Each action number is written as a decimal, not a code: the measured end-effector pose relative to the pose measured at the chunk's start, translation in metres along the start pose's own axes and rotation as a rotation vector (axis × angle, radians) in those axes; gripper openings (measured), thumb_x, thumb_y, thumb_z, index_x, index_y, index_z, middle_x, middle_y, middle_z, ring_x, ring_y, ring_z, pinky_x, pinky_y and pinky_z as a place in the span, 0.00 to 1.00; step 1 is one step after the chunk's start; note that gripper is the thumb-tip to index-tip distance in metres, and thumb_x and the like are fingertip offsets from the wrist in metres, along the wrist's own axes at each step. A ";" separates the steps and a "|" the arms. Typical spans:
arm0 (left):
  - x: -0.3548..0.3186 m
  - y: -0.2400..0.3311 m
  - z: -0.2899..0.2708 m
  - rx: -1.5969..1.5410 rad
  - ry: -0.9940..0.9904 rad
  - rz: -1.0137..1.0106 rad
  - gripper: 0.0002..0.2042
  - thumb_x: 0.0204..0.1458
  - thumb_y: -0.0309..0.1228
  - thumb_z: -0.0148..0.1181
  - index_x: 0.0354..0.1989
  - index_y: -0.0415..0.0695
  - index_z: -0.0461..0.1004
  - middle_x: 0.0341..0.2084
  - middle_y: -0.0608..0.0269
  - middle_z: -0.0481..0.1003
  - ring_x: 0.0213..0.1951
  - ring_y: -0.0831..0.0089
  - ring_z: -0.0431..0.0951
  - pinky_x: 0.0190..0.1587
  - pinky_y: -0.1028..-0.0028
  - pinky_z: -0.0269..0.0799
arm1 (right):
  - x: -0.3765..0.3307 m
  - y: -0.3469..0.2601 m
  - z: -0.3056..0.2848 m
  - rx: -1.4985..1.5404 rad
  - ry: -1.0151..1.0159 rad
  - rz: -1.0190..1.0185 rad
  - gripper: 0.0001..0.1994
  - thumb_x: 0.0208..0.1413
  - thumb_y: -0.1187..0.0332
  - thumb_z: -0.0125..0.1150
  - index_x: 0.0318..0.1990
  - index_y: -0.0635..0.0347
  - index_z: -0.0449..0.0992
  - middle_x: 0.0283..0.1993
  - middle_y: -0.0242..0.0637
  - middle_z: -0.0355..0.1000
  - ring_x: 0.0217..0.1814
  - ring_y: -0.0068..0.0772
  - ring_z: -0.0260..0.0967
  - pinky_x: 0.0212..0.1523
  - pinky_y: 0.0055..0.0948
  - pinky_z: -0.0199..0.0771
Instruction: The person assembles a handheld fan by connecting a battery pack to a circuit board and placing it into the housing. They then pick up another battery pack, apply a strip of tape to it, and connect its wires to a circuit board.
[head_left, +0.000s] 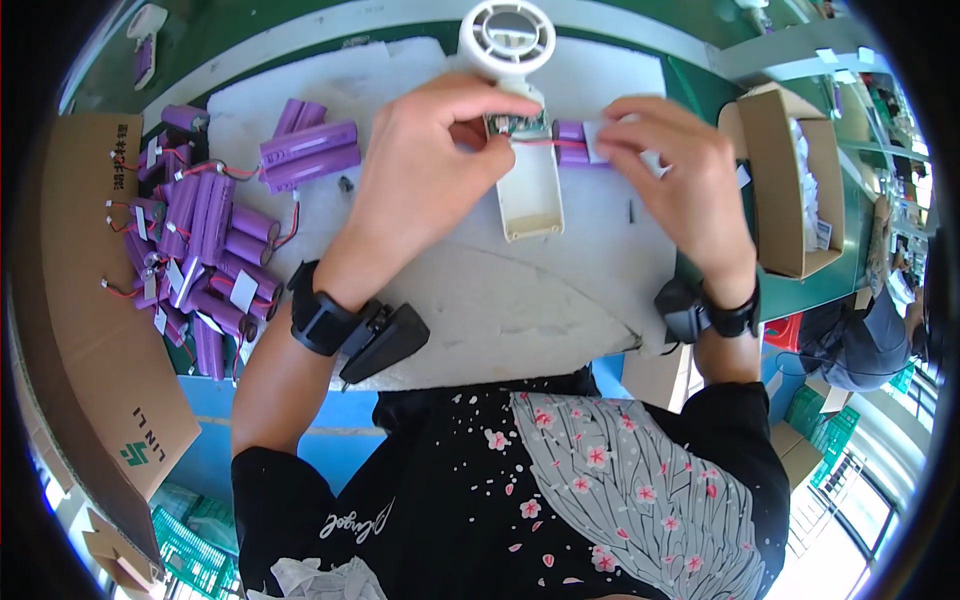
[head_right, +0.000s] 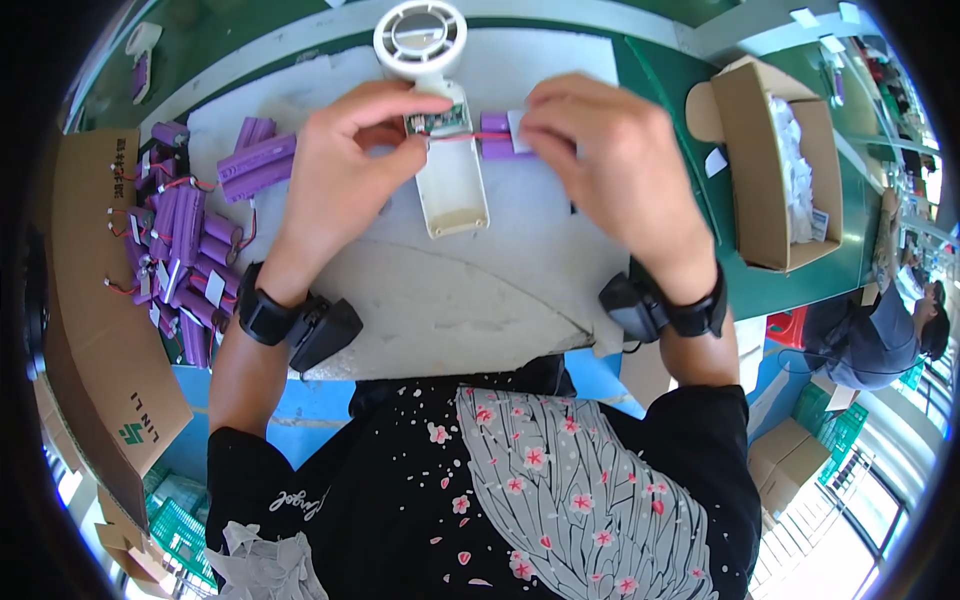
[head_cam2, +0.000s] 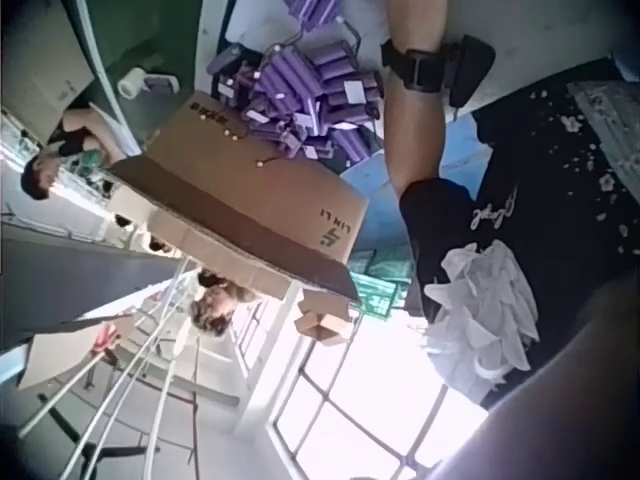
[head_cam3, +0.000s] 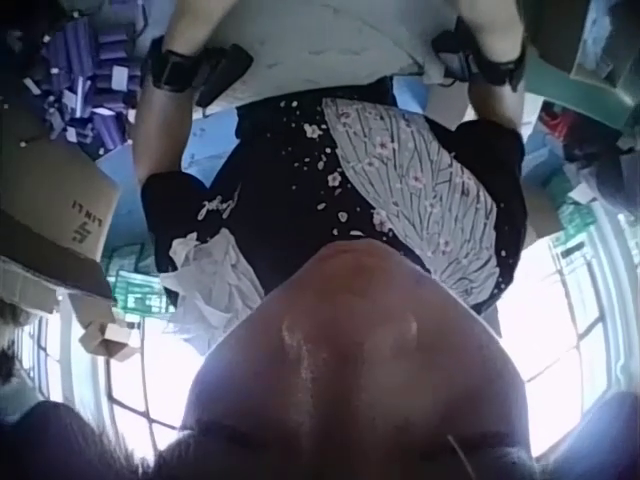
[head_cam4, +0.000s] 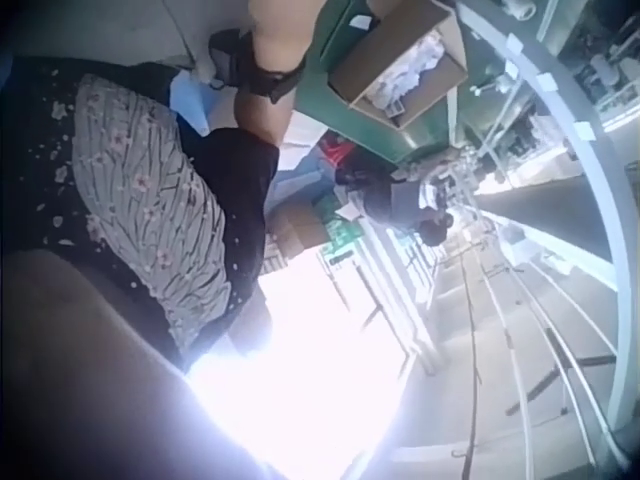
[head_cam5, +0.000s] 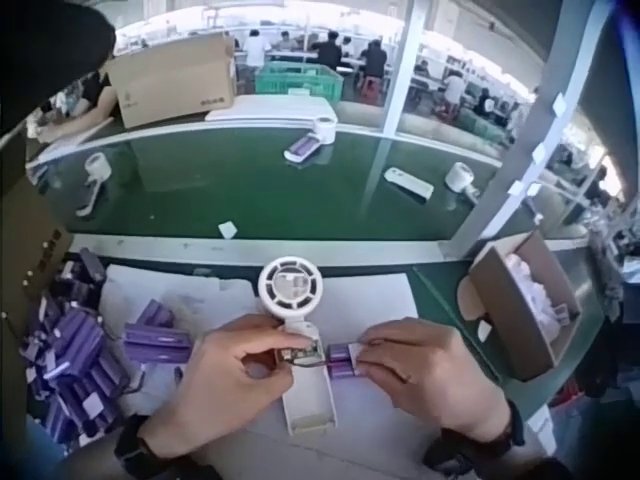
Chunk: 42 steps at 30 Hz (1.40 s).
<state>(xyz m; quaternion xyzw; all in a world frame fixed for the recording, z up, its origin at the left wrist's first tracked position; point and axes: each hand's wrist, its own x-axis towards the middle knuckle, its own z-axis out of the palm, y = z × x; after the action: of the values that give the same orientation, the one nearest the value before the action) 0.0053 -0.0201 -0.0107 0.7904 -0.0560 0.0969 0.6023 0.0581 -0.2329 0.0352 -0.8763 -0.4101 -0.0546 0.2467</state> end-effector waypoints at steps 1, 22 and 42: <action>-0.001 0.001 0.000 0.007 -0.001 -0.003 0.13 0.41 0.18 0.55 0.37 0.42 0.79 0.32 0.58 0.76 0.29 0.73 0.76 0.34 0.77 0.72 | -0.001 -0.001 0.002 -0.018 0.010 -0.012 0.04 0.46 0.76 0.62 0.31 0.66 0.77 0.36 0.38 0.75 0.33 0.30 0.74 0.26 0.26 0.71; -0.005 0.007 0.001 0.017 -0.030 -0.006 0.14 0.40 0.17 0.55 0.38 0.41 0.76 0.34 0.60 0.73 0.28 0.74 0.72 0.32 0.78 0.69 | 0.000 -0.009 0.003 -0.012 -0.022 -0.062 0.03 0.40 0.78 0.62 0.25 0.67 0.75 0.36 0.43 0.76 0.33 0.41 0.73 0.34 0.31 0.75; -0.005 0.005 -0.004 -0.025 -0.107 -0.080 0.15 0.43 0.17 0.55 0.42 0.41 0.75 0.35 0.63 0.75 0.32 0.79 0.73 0.35 0.80 0.69 | 0.001 -0.025 0.009 -0.293 -0.152 -0.112 0.03 0.39 0.79 0.59 0.25 0.69 0.74 0.31 0.44 0.74 0.31 0.41 0.71 0.34 0.32 0.74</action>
<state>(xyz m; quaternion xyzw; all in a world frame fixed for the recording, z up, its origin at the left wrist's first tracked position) -0.0013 -0.0175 -0.0061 0.7886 -0.0578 0.0296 0.6115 0.0393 -0.2143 0.0372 -0.8802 -0.4635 -0.0611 0.0813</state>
